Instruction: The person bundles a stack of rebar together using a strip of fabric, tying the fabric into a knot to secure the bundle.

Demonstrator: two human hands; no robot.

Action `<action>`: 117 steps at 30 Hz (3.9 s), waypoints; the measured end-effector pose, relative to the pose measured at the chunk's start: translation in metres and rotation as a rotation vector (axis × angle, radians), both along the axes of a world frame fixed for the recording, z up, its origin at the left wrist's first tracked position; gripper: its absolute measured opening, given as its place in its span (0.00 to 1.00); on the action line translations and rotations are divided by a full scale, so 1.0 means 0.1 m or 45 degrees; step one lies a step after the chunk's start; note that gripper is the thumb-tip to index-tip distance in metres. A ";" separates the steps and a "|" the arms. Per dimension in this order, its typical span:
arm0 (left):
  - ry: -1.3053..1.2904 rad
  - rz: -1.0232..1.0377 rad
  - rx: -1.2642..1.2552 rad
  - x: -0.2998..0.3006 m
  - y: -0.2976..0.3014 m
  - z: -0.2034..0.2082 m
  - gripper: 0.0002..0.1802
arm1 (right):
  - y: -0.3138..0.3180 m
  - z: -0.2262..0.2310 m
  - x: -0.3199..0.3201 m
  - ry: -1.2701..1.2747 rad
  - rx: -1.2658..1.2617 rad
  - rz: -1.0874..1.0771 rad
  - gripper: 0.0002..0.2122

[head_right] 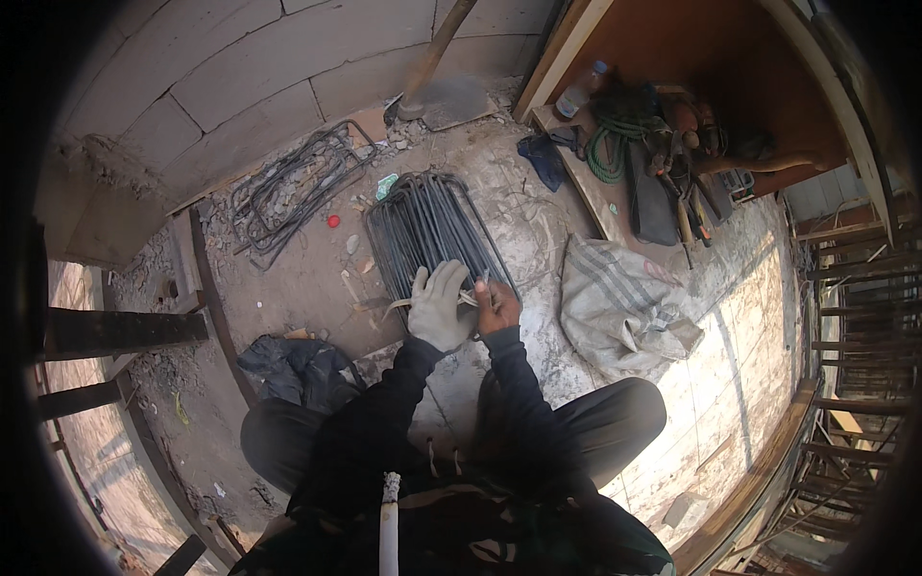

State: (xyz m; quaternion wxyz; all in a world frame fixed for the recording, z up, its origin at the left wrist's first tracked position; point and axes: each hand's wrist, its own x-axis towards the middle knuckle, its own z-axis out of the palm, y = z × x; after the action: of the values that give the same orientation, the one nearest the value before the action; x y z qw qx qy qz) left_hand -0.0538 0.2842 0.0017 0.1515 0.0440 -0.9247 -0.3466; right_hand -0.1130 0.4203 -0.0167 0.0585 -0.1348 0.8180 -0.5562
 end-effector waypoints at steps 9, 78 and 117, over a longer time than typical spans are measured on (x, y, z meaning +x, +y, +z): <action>0.062 0.035 0.112 0.04 -0.03 -0.04 0.42 | -0.20 0.24 -0.07 -0.299 -0.348 -0.102 0.21; -0.536 0.176 1.319 1.09 0.82 0.23 0.19 | 0.79 -0.32 -0.29 -0.611 0.141 -0.832 0.31; -0.834 0.226 1.984 1.04 0.45 0.64 0.13 | 0.15 -0.27 0.00 -0.447 0.784 -0.831 0.29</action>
State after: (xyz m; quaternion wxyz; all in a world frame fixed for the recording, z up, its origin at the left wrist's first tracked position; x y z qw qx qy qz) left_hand 0.0499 0.3289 0.0653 -0.1708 0.3063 -0.4120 -0.8410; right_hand -0.1125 0.4350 -0.0437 0.0554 0.2485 0.9219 -0.2919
